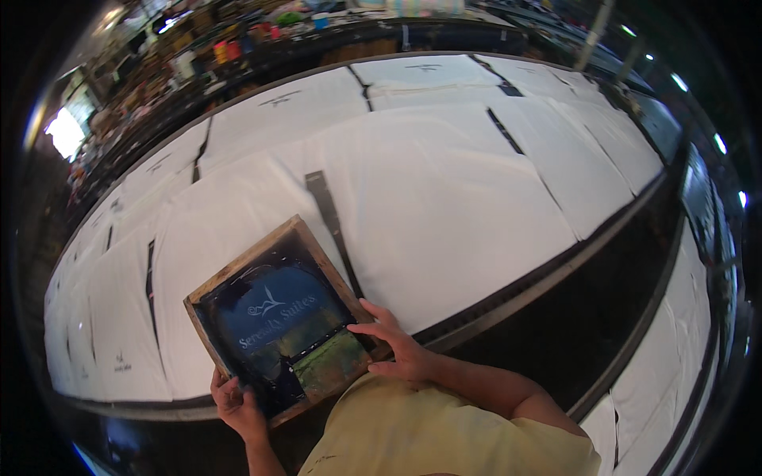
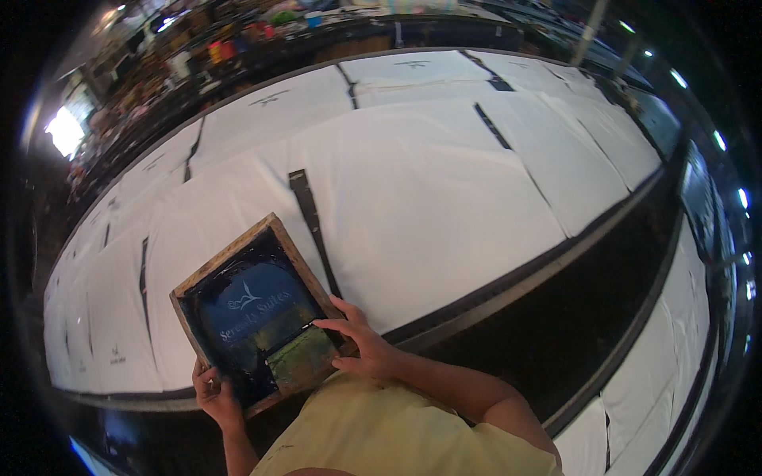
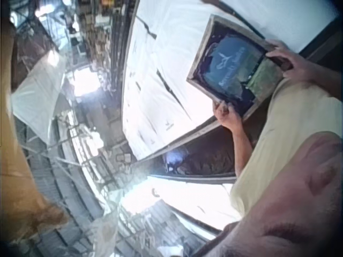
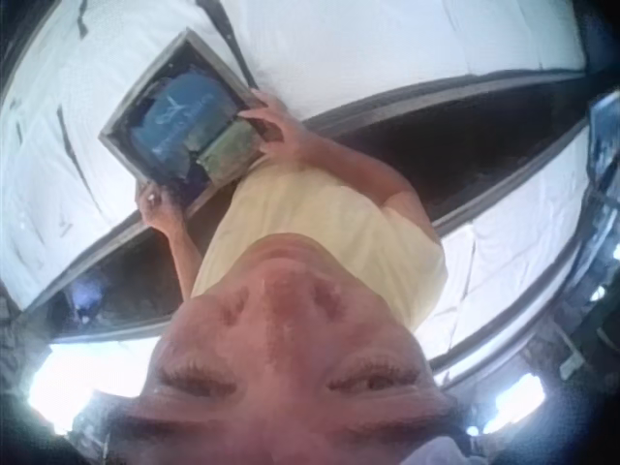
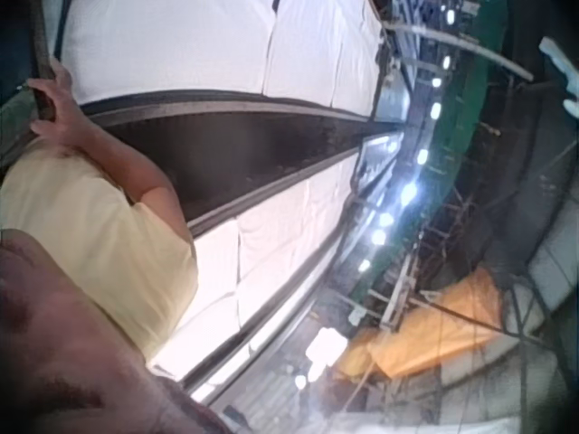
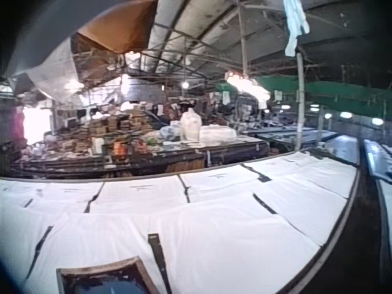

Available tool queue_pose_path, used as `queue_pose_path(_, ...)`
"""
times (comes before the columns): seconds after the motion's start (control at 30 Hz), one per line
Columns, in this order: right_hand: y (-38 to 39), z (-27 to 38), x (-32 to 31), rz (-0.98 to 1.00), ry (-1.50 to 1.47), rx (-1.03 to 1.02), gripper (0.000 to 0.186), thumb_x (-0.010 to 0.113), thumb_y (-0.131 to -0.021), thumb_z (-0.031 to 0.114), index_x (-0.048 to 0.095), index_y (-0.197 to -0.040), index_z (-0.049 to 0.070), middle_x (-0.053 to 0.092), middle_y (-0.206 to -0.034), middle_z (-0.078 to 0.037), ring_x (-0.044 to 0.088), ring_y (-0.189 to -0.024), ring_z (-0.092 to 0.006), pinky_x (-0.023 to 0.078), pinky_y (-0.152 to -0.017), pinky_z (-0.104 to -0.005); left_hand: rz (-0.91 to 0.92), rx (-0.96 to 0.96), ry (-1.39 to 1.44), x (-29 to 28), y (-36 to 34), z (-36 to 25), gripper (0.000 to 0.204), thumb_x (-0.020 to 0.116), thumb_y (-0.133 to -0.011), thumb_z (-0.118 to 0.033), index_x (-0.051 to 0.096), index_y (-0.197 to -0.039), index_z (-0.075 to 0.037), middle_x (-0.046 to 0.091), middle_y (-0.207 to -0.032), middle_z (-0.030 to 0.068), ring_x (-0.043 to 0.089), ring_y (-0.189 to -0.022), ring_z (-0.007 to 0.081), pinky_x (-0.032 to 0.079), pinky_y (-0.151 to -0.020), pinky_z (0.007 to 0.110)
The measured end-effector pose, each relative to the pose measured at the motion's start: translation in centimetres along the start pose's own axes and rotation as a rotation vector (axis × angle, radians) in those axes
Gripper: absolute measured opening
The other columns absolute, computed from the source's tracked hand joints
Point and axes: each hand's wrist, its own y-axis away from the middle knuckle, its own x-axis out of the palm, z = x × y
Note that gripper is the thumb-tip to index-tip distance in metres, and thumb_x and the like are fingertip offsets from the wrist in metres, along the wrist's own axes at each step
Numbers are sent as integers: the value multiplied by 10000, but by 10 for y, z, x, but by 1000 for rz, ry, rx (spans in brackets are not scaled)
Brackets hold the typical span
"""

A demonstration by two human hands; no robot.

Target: The person uses a squeegee to pull ink across a screen printing frame placed over a white t-shirt. The person repeatedly repositions the frame and scrapes the ink to transfer the 'Serenity Suites' logo onto the fabric.

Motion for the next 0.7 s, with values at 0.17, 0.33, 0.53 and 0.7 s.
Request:
queue_pose_path(0.17, 8, 4, -18, -77, 44, 59, 792, 843, -1029, 302, 500, -1724, 142, 118, -1877, -271, 103, -1751, -431, 127, -1380, -599, 83, 5, 23, 39, -22, 22, 349, 630, -927, 184, 709, -1198, -22, 527, -1697, 213, 590, -1521, 328, 530, -1203, 417)
queue_pose_path(0.33, 20, 6, -24, -110, 27, 139, 801, 846, -1016, 288, 495, -1730, 203, 107, -1879, -269, 91, -1745, -459, 150, -1378, -615, 148, -37, 92, 52, -22, 35, 369, 600, -928, 201, 716, -1200, -20, 540, -1689, 215, 596, -1515, 322, 542, -1174, 398)
queue_pose_path(0.53, 27, -2, -40, -125, -20, 91, 766, 834, -1029, 262, 516, -1717, 152, 149, -1872, -275, 105, -1751, -417, 135, -1377, -584, 150, -30, 102, 62, -18, 30, 379, 599, -914, 216, 711, -1194, -13, 552, -1682, 208, 608, -1499, 313, 568, -1154, 401)
queue_pose_path(0.7, 43, -8, -80, -78, -28, 65, 774, 837, -1018, 243, 517, -1716, 143, 150, -1868, -276, 116, -1747, -425, 143, -1374, -577, 115, -13, 53, 87, 2, 5, 378, 604, -916, 208, 710, -1204, -13, 558, -1682, 218, 607, -1497, 320, 549, -1180, 419)
